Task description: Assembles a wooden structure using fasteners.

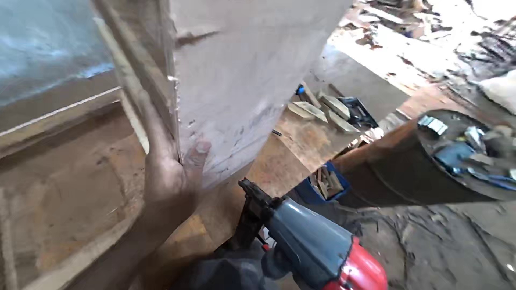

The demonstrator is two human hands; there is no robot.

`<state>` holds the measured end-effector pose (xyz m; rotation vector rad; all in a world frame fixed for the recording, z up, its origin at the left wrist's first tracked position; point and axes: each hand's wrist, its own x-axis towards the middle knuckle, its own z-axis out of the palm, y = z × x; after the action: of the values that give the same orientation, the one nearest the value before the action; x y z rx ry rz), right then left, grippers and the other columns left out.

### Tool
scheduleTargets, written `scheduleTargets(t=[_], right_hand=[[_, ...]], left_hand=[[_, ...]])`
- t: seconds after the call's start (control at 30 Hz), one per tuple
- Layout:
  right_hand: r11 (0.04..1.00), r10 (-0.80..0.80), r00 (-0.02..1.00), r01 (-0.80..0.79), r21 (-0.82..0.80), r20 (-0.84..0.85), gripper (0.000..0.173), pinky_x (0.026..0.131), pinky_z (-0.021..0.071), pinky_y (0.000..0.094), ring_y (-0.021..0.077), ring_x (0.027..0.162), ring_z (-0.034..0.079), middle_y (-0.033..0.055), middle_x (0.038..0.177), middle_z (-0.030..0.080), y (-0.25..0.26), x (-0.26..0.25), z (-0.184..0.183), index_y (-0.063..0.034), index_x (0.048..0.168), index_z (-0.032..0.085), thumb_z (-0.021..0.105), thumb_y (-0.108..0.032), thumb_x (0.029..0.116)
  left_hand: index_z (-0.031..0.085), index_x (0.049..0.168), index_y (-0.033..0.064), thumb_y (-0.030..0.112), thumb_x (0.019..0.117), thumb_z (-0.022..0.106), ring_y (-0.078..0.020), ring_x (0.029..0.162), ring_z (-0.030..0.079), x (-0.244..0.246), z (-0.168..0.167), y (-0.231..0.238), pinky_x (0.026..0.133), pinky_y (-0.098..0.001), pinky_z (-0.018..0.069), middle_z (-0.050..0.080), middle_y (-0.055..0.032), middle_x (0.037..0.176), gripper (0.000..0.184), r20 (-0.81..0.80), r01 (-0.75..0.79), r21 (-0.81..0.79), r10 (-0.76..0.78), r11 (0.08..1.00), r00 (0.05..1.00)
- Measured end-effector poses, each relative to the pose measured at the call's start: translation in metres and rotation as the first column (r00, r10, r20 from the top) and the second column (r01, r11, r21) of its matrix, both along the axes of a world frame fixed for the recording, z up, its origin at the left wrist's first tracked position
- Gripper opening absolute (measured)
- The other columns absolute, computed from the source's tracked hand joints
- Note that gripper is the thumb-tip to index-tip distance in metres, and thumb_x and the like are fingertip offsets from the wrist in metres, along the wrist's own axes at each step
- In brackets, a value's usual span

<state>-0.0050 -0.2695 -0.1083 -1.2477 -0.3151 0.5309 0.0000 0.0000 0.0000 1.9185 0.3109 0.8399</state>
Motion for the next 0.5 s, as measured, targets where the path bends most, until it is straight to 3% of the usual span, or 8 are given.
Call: scheduleTargets(t=[0.03, 0.17, 0.2, 0.37, 0.43, 0.5], right_hand=[[1.0, -0.016, 1.0, 0.015, 0.02, 0.022, 0.016, 0.076, 0.0571, 0.0169, -0.0036, 0.075, 0.067, -0.011, 0.079, 0.072, 0.001, 0.0, -0.008, -0.0158, 0.088, 0.073, 0.08, -0.03, 0.0877], [0.996, -0.024, 1.0, 0.025, 0.09, -0.013, 0.03, 0.069, 0.056, 0.0196, -0.0013, 0.068, 0.064, -0.0085, 0.074, 0.068, 0.004, 0.006, -0.04, -0.0118, 0.085, 0.07, 0.08, -0.04, 0.0866], [0.995, -0.018, 0.999, 0.021, 0.1, -0.026, 0.027, 0.069, 0.0564, 0.02, -0.0009, 0.068, 0.064, -0.0079, 0.073, 0.069, 0.005, 0.009, -0.045, -0.0104, 0.085, 0.07, 0.08, -0.036, 0.0875], [0.992, -0.028, 0.995, 0.039, 0.121, -0.092, 0.01, 0.073, 0.0583, 0.0228, 0.0038, 0.07, 0.067, -0.0033, 0.074, 0.07, 0.01, 0.017, -0.061, -0.0057, 0.084, 0.069, 0.074, -0.013, 0.0885], [0.989, -0.018, 0.997, 0.03, 0.143, -0.078, 0.007, 0.072, 0.059, 0.026, 0.0054, 0.071, 0.068, -0.0033, 0.076, 0.071, 0.005, 0.02, -0.09, -0.0088, 0.087, 0.071, 0.075, -0.015, 0.0881], [0.987, 0.024, 0.999, -0.02, 0.157, -0.025, 0.012, 0.078, 0.06, 0.0331, 0.0098, 0.08, 0.069, -0.0009, 0.086, 0.072, -0.004, 0.019, -0.137, -0.0085, 0.096, 0.073, 0.074, -0.02, 0.0923]], left_hand=[[-0.005, 0.162, 0.0004, 0.03, 0.1033, 0.058, -0.0093, 0.133, 0.056, 0.004, -0.001, -0.004, 0.111, -0.0267, 0.0497, 0.044, -0.0122, 0.156, 0.091, -0.007, 0.016, 0.018, -0.016, 1.0, 1.0], [-0.007, 0.16, -0.0036, 0.027, 0.1068, 0.052, -0.0121, 0.143, 0.044, 0.017, 0.003, -0.023, 0.119, -0.0268, 0.0401, 0.031, -0.0155, 0.163, 0.086, -0.027, 0.022, 0.072, -0.02, 0.997, 0.999], [-0.008, 0.16, -0.0042, 0.026, 0.1072, 0.051, -0.0125, 0.145, 0.042, 0.018, 0.004, -0.024, 0.12, -0.0272, 0.0379, 0.029, -0.0159, 0.164, 0.085, -0.033, 0.016, 0.094, -0.013, 0.995, 0.999], [-0.002, 0.159, -0.007, 0.023, 0.1065, 0.052, -0.0147, 0.139, 0.05, 0.025, -0.004, -0.02, 0.117, -0.0291, 0.0433, 0.039, -0.0169, 0.158, 0.082, 0.047, 0.005, 0.154, -0.012, 0.988, 0.999], [-0.002, 0.16, -0.0064, 0.025, 0.1074, 0.051, -0.0134, 0.141, 0.048, 0.024, -0.004, -0.023, 0.119, -0.0281, 0.041, 0.037, -0.0167, 0.16, 0.08, 0.019, -0.032, 0.177, 0.029, 0.984, 0.999], [-0.001, 0.161, -0.0032, 0.027, 0.1089, 0.048, -0.0107, 0.141, 0.047, 0.021, 0.001, -0.026, 0.118, -0.0269, 0.0404, 0.037, -0.0135, 0.159, 0.078, -0.066, -0.054, 0.184, 0.067, 0.981, 0.996]])
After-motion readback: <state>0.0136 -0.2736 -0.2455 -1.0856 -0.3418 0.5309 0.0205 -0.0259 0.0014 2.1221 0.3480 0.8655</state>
